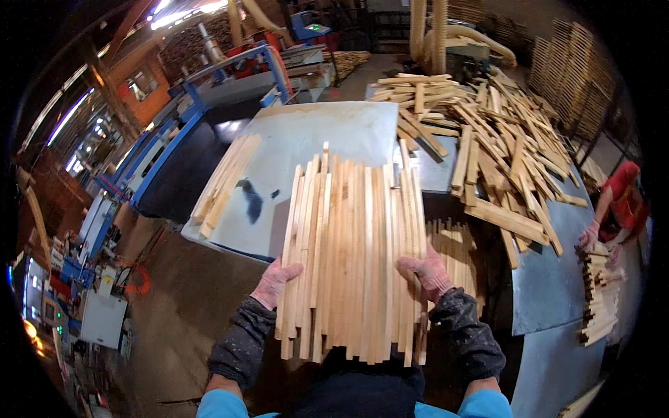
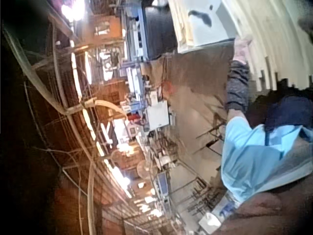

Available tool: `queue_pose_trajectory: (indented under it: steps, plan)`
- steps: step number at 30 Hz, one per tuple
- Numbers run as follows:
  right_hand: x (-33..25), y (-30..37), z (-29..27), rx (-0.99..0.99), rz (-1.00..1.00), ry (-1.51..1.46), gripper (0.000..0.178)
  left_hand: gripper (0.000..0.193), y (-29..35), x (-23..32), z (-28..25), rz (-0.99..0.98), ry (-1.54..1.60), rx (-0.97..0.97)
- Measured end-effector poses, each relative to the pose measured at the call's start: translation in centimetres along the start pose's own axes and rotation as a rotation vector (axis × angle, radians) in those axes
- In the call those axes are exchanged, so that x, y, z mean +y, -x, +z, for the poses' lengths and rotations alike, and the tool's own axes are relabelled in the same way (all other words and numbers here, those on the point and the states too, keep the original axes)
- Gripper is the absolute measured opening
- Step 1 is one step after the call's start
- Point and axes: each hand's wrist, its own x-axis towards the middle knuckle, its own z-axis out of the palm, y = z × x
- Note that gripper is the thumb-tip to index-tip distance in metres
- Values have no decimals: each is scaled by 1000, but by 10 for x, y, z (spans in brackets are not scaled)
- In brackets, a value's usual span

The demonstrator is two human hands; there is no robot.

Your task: The person sorts and stacks light-colored wooden slats on a metal workbench. They pick up individual pieces and small bundles, align them, and place them into neat piles. The person also moves stacks of wood to a conveyor belt and back to the table, organizing the materials in a workshop setting.

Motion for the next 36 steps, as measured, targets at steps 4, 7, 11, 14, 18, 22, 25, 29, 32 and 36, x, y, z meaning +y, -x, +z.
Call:
queue_pose_trajectory:
  steps: [4, 7, 11, 14, 18, 22, 25, 29, 32, 36]
  plan:
    - [5, -62, 77, -95, 125, -24, 58, 56, -16, 16, -78, -54, -99, 126]
    - [9, -91, 116, -60, 116, 10, 59, 59, -33, 31, -112, -35, -221, 173]
    - [7, -144, 136, -9, 125, -25, 59, 63, -87, 75, -123, 5, -497, 138]
    - [10, -188, 145, 45, 62, -117, 57, 76, -145, 116, -135, 84, -879, 74]
    - [-7, -249, 178, 127, 49, -145, 54, 111, -250, 136, -197, -9, -1363, 198]
    - [-28, -288, 210, 161, 83, -48, 51, 124, -295, 182, -210, -100, -1485, 151]
    - [-37, -313, 228, 192, 116, 47, 53, 109, -313, 207, -253, 383, -1552, 415]
    - [-35, -331, 257, 186, 123, -48, 64, 100, -308, 269, -333, 153, -1434, 587]
    - [-23, -358, 321, 147, 123, -70, 66, 81, -319, 260, -428, 105, -1178, 526]
    - [-29, -370, 382, 180, 164, -43, 65, 70, -333, 268, -480, 171, -1005, 465]
